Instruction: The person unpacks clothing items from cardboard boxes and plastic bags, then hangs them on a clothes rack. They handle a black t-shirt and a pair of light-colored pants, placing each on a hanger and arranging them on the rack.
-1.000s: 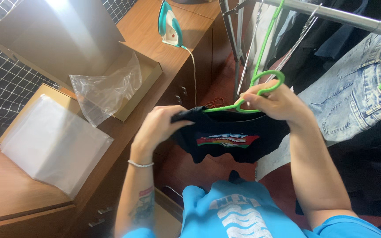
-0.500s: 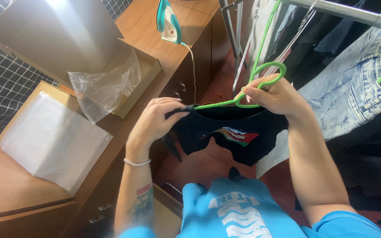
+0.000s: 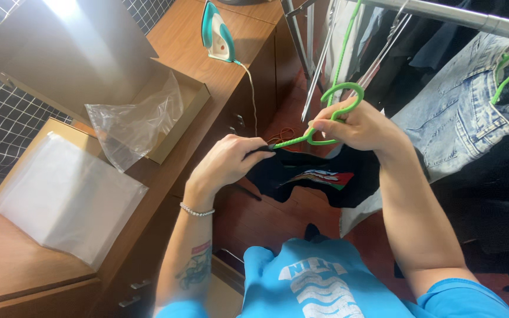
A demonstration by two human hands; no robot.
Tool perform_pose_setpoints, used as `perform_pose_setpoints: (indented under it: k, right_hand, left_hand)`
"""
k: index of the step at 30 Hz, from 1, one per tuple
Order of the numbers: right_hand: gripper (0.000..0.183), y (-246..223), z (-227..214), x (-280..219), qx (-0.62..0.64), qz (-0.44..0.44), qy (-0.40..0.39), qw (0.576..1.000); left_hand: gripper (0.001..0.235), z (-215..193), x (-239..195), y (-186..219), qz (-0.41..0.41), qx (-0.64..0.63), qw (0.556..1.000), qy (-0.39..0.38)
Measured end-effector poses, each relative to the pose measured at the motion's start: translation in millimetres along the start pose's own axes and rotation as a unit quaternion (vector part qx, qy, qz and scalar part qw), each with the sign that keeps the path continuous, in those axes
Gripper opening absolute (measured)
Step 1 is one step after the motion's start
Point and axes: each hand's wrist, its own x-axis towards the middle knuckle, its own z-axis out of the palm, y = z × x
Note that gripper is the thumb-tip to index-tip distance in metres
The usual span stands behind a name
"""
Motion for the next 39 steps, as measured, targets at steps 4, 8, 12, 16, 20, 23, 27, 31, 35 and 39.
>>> perform_pose_setpoints:
  k: [4, 8, 12, 16, 20, 23, 27, 31, 35, 39]
  right_hand:
    - [0.028, -4, 2, 0, -0.023, 0.019, 0.001, 1.0]
    - [0.034, -11, -14, -17, -0.116, 0.031, 0.022, 0.993]
    - [0.056, -1, -29, -43, -0.237, 0.214, 0.025, 0.947]
    - [0.022, 19, -18, -52, -0.205, 0.208, 0.066, 0.954]
    - [0.058, 40, -20, -62, -0.335, 0.017, 0.091, 0.938]
    - [0.058, 35, -22, -71, -0.346, 0.013, 0.125, 0.93]
    - [0.06, 27, -29, -82, -0.336, 0.069, 0.178, 0.922]
    - [0.06, 17, -37, -89, -0.368, 0.06, 0.177, 0.911]
    - [0.061, 2, -34, -96, -0.353, 0.058, 0.225, 0.906]
    - [0.054, 1, -30, -102, -0.373, 0.04, 0.216, 0.901]
  left_hand:
    - [0.023, 1, 4, -4, -0.009, 0.037, 0.999, 0.008]
    - [0.018, -13, -9, -19, 0.026, 0.013, 0.995, 0.1]
    - [0.02, -28, -27, -20, 0.033, 0.081, 0.983, 0.162]
    - [0.021, -31, -27, -22, 0.031, 0.083, 0.982, 0.165]
    - [0.024, -37, -28, -20, 0.026, 0.104, 0.984, 0.143]
    - [0.024, -42, -36, -27, -0.016, 0.098, 0.985, 0.143]
    - [0.021, -38, -45, -51, -0.082, 0.027, 0.983, 0.165]
    - [0.015, -32, -49, -69, -0.06, -0.042, 0.977, 0.2]
    - [0.016, -46, -56, -49, -0.014, -0.102, 0.964, 0.244]
    - [0.04, -41, -38, -37, 0.095, -0.002, 0.974, 0.207]
